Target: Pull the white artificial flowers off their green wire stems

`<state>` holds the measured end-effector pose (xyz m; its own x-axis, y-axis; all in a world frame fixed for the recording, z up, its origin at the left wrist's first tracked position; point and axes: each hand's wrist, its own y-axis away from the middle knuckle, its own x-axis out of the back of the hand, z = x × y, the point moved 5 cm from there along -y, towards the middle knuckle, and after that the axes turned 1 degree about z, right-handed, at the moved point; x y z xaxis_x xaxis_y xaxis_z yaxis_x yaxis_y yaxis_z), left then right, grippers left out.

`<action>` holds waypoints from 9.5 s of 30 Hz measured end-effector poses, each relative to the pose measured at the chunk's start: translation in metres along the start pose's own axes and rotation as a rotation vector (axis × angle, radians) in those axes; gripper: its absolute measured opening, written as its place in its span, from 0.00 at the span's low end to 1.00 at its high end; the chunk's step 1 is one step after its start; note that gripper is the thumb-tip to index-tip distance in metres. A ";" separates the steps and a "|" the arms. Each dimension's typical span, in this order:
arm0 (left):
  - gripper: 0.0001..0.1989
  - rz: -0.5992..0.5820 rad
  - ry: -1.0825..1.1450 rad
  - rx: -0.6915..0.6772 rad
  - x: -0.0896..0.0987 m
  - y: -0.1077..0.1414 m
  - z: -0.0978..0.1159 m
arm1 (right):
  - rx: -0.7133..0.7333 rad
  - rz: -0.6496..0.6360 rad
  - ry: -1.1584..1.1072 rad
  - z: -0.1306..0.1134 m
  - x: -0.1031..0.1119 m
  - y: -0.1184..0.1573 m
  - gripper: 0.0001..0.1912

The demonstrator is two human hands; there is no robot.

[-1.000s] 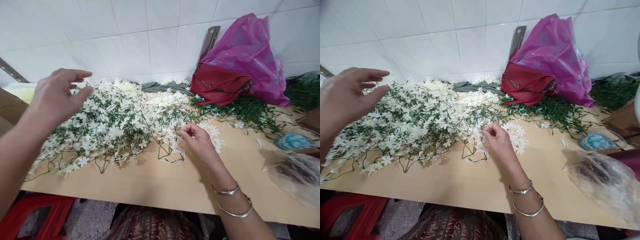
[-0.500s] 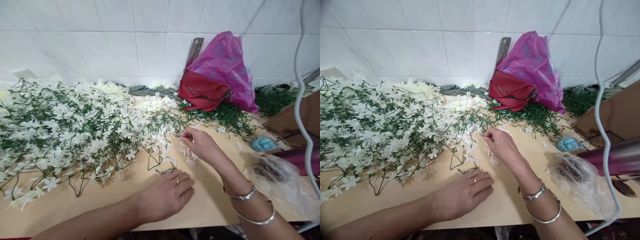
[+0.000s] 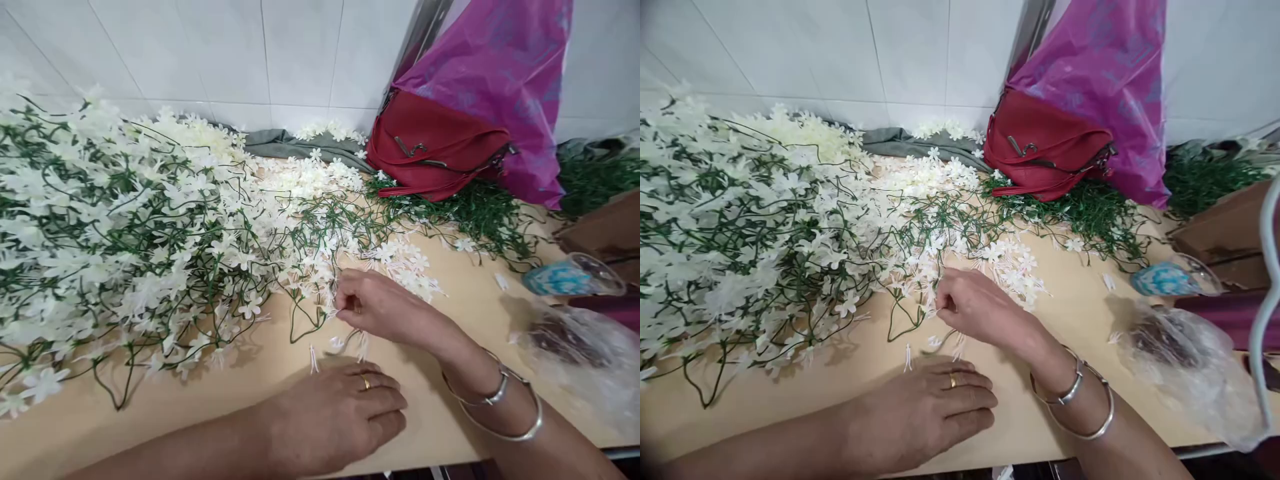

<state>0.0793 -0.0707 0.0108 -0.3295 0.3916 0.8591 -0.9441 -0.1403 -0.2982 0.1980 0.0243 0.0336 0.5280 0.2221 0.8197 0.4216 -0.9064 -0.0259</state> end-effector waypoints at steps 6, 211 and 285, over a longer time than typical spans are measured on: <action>0.13 0.224 -0.008 0.167 0.006 -0.004 -0.022 | -0.174 0.177 -0.125 0.036 0.013 0.001 0.07; 0.29 0.794 0.384 0.514 0.073 -0.012 -0.090 | 0.116 0.786 -0.391 0.014 0.019 0.013 0.10; 0.10 0.845 1.021 0.732 0.056 0.024 -0.104 | -0.109 0.293 -0.877 0.024 -0.004 -0.006 0.11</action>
<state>0.0381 0.0421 0.0082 -0.9094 0.3683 -0.1933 -0.3733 -0.9276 -0.0111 0.2112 0.0380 0.0165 0.9895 0.1305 0.0621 0.1349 -0.9882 -0.0731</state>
